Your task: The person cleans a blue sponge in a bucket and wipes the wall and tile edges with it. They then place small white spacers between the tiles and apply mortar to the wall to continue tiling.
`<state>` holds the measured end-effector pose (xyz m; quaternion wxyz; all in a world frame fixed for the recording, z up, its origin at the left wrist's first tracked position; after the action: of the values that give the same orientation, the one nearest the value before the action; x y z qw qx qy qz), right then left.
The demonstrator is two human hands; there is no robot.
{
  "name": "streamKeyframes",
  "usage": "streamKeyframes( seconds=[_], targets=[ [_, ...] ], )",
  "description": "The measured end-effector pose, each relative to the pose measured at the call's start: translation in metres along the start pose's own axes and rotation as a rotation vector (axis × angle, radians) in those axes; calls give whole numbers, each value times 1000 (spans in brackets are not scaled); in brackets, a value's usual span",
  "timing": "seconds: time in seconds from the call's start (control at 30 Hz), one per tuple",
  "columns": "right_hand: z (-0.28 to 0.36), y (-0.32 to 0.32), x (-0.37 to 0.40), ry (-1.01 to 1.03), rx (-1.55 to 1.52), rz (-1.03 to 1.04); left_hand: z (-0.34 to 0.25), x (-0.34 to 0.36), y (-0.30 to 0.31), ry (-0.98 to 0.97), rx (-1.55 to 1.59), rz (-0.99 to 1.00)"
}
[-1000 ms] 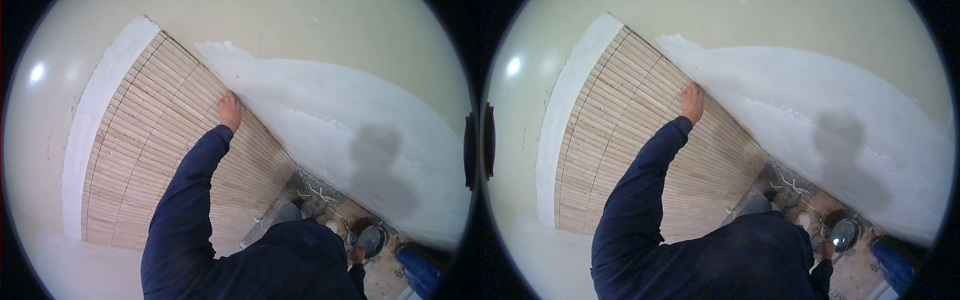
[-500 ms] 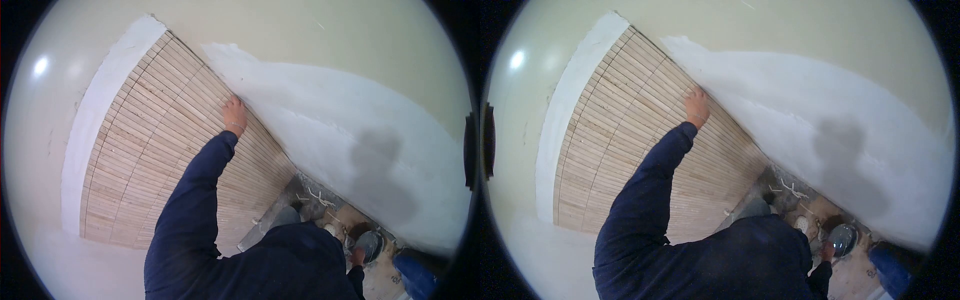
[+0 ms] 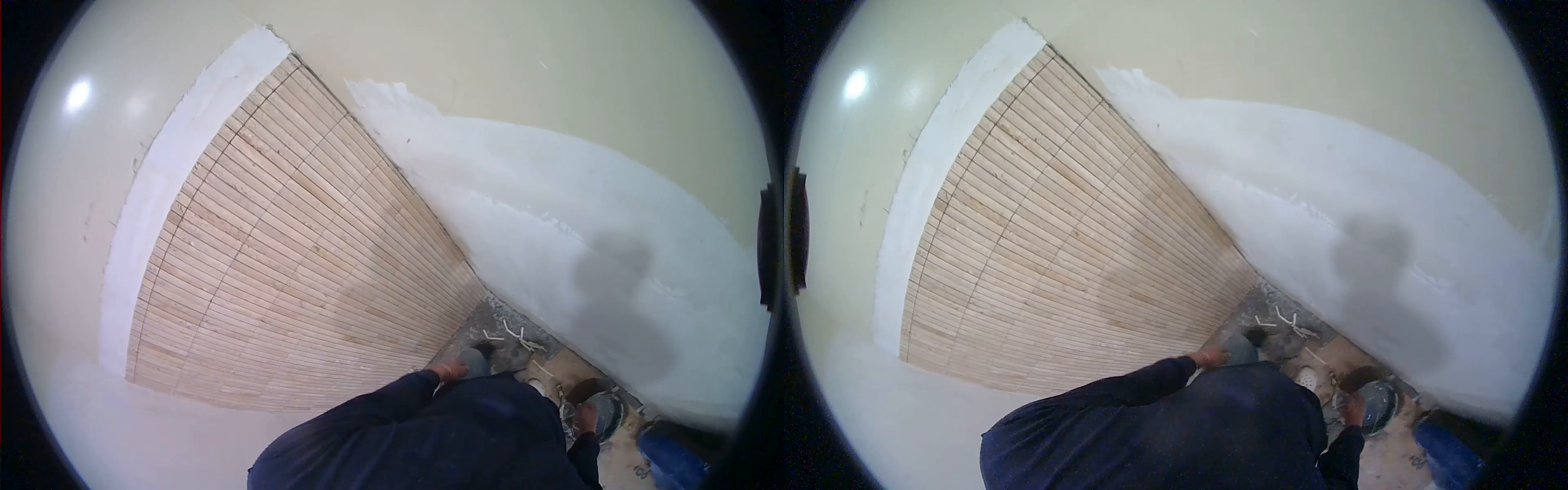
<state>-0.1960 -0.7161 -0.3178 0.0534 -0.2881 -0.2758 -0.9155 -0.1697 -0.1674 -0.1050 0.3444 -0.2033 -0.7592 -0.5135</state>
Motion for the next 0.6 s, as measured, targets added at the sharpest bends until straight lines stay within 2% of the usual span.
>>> streamKeyframes(
  seconds=[0.03,0.1,0.13,0.2,0.27,0.3,0.33,0.37,0.4,0.43,0.47,0.53,0.57,0.6],
  targets=[
    [5,4,1,4,6,-4,11,-13,-34,-95,116,-19],
    [23,7,10,-34,-280,-69,10,-5,-20,-142,161,43],
    [36,6,12,-34,-273,-71,9,4,-6,-186,200,112],
    [68,15,28,928,796,-397,1,21,29,-432,-172,403],
    [69,19,23,761,1019,-22,22,-5,8,-600,-445,488],
    [58,9,15,663,940,-38,-12,36,37,-158,-56,609],
    [35,3,9,613,297,-171,-60,92,79,282,340,539],
    [77,20,33,288,141,7,-62,93,66,277,329,582],
    [117,30,49,171,83,13,-60,89,57,277,402,563],
    [129,33,62,56,21,20,-59,89,50,284,474,542],
    [115,26,65,31,20,19,-61,92,46,286,463,565],
    [71,2,53,92,-4,-36,-67,99,44,290,470,401],
    [79,6,67,74,-5,-37,-54,90,29,292,462,417],
    [87,8,76,-80,-23,32,-42,79,19,218,359,360]
  ],
)
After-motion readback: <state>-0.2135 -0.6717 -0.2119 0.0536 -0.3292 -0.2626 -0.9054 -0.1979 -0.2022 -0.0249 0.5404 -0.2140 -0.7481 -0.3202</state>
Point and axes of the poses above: each hand's wrist, its own x-axis away from the middle knuckle, its own y-axis out of the back of the hand, z = x × y, the point moved 2 cm from there along -x, towards the middle knuckle, and after that the axes turned 3 degrees about x, right-handed, at the moved point
